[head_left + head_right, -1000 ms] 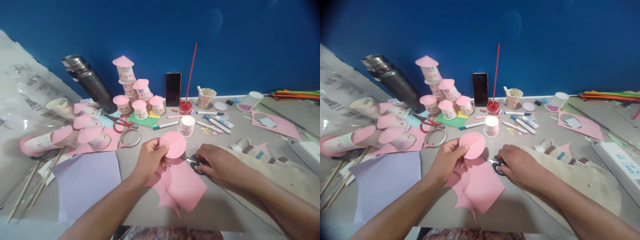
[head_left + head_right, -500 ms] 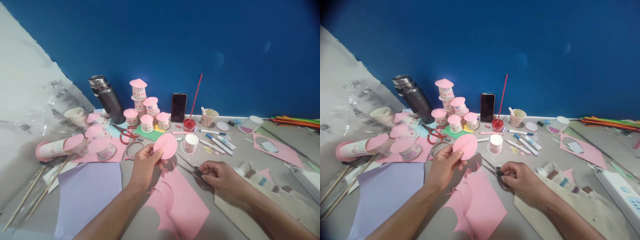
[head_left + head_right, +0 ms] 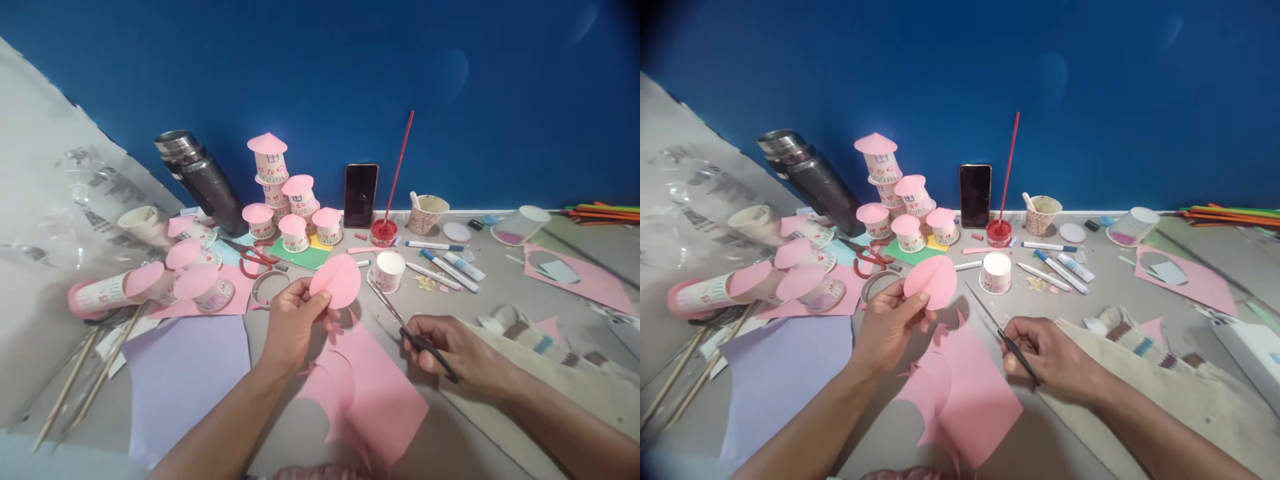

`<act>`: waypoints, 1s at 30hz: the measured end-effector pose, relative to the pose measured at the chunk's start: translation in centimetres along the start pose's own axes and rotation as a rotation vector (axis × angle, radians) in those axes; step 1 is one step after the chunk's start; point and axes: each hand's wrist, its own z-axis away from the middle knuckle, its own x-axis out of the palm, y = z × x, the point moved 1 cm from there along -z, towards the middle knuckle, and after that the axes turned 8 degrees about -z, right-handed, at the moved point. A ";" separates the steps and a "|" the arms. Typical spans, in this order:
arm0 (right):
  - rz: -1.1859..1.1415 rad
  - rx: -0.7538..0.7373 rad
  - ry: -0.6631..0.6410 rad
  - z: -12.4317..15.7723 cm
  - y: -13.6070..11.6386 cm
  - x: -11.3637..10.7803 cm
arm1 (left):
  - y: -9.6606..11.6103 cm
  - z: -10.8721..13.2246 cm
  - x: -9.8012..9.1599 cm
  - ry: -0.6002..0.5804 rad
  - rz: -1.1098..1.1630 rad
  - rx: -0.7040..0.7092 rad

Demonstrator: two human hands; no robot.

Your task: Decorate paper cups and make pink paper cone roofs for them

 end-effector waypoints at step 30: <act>-0.088 0.144 -0.070 0.2 0.7 2.4 | -0.5 1.2 1.0 -0.037 -0.023 -0.074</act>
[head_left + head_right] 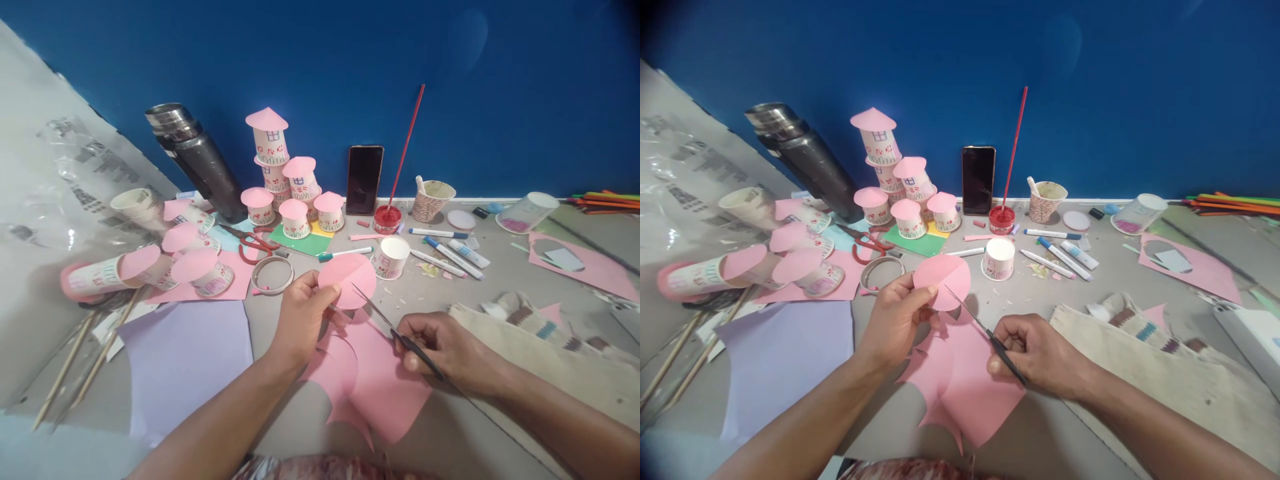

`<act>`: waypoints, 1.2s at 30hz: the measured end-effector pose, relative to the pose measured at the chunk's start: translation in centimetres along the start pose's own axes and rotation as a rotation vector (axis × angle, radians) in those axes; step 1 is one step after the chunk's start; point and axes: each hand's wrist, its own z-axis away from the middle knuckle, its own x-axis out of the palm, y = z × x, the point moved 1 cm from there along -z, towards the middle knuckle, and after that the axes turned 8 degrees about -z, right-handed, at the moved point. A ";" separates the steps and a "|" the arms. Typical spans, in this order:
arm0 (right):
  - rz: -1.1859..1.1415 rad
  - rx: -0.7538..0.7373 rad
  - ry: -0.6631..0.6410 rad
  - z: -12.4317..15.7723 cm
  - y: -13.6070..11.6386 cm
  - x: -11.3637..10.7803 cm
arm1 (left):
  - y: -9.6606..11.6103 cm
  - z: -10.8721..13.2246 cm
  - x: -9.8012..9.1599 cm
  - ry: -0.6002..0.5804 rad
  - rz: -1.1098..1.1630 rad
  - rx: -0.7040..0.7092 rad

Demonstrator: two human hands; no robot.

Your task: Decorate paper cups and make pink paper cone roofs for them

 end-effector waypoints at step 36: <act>0.041 0.018 -0.008 -0.3 0.0 0.2 | -0.2 0.5 0.5 -0.124 0.106 -0.035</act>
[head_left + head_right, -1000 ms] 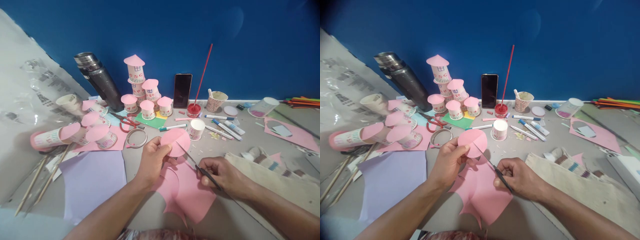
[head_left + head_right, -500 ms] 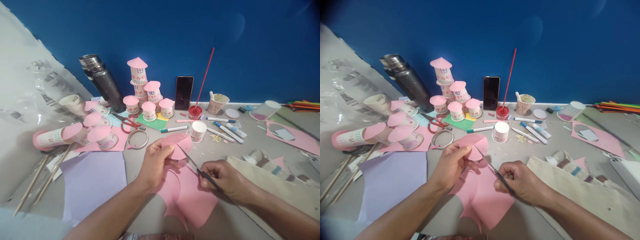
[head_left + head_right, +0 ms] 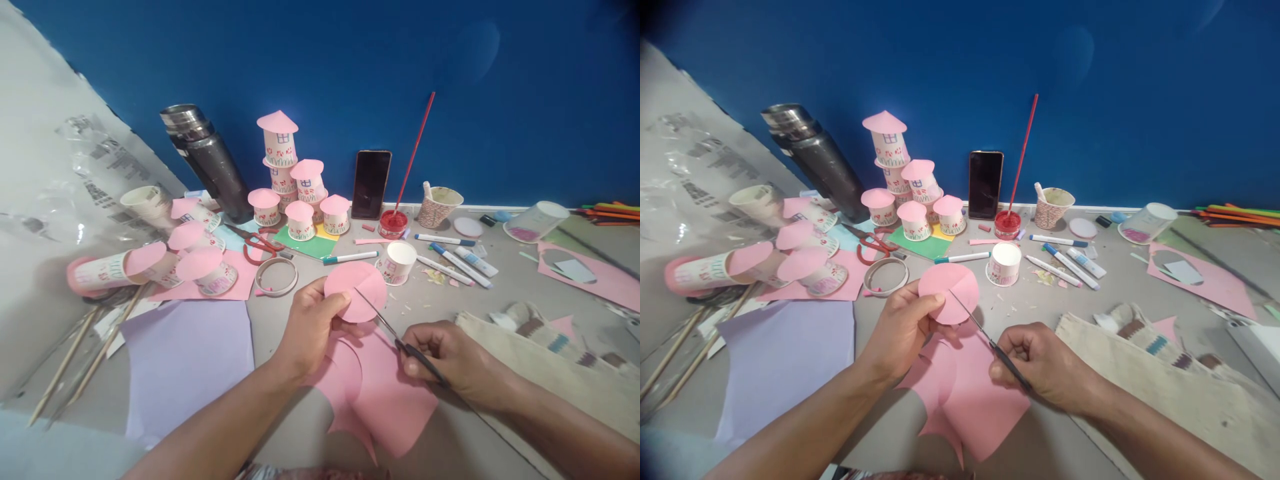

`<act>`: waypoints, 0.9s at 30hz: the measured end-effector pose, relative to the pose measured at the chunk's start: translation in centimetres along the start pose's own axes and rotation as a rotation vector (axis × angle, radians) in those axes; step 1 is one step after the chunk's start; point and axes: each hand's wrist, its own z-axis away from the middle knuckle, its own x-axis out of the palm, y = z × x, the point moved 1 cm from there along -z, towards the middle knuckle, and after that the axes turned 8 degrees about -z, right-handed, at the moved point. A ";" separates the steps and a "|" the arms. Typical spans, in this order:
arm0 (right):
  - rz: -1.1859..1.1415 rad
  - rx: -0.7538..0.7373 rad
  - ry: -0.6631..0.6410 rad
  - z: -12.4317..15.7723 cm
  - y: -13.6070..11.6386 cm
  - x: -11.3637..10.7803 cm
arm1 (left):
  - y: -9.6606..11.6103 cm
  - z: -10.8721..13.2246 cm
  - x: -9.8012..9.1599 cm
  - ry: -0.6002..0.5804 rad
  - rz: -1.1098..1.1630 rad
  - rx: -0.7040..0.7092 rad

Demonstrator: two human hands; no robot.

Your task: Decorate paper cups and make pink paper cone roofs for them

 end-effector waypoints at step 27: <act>0.079 -0.012 0.003 0.2 0.6 0.0 | 0.4 0.4 0.2 -0.009 0.029 -0.023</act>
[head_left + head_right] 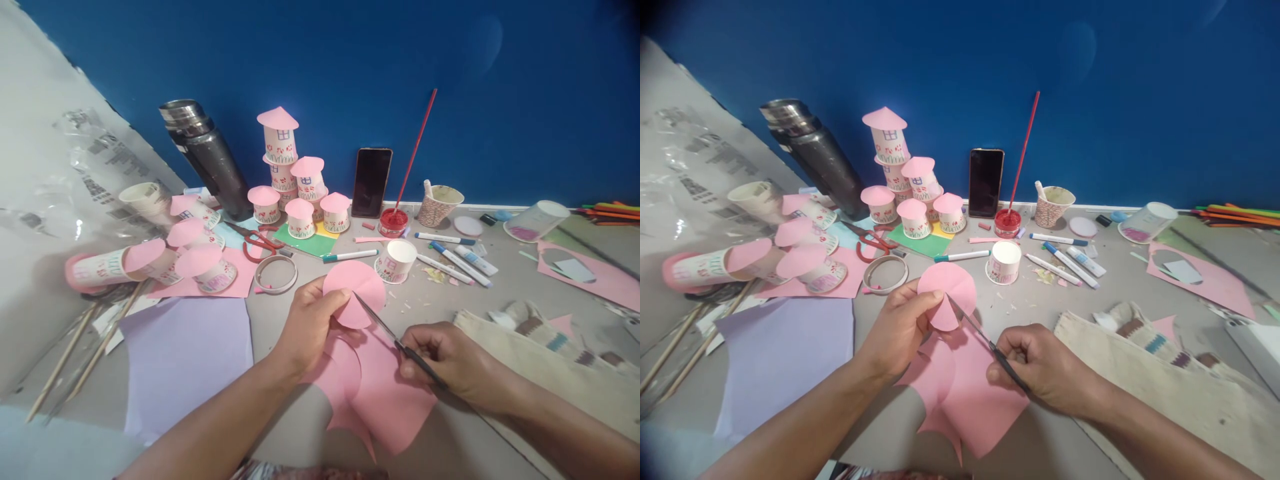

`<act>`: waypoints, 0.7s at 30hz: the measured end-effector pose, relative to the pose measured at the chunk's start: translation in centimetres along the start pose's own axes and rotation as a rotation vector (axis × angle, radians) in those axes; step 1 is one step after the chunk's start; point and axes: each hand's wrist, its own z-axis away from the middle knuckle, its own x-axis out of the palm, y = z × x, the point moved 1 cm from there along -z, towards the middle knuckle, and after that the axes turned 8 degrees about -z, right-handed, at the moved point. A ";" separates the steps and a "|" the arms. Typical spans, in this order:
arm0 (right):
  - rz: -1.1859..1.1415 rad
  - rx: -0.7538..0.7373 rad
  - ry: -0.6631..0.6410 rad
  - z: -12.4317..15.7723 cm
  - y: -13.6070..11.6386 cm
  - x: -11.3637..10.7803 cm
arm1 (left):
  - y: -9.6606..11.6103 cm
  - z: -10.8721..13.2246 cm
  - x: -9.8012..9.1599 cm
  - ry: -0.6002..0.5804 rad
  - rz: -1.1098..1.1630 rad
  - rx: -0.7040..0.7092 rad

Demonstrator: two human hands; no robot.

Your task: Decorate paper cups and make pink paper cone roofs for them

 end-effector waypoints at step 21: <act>0.095 -0.025 0.069 0.0 -0.5 0.3 | 0.2 -0.1 0.0 -0.016 0.043 -0.032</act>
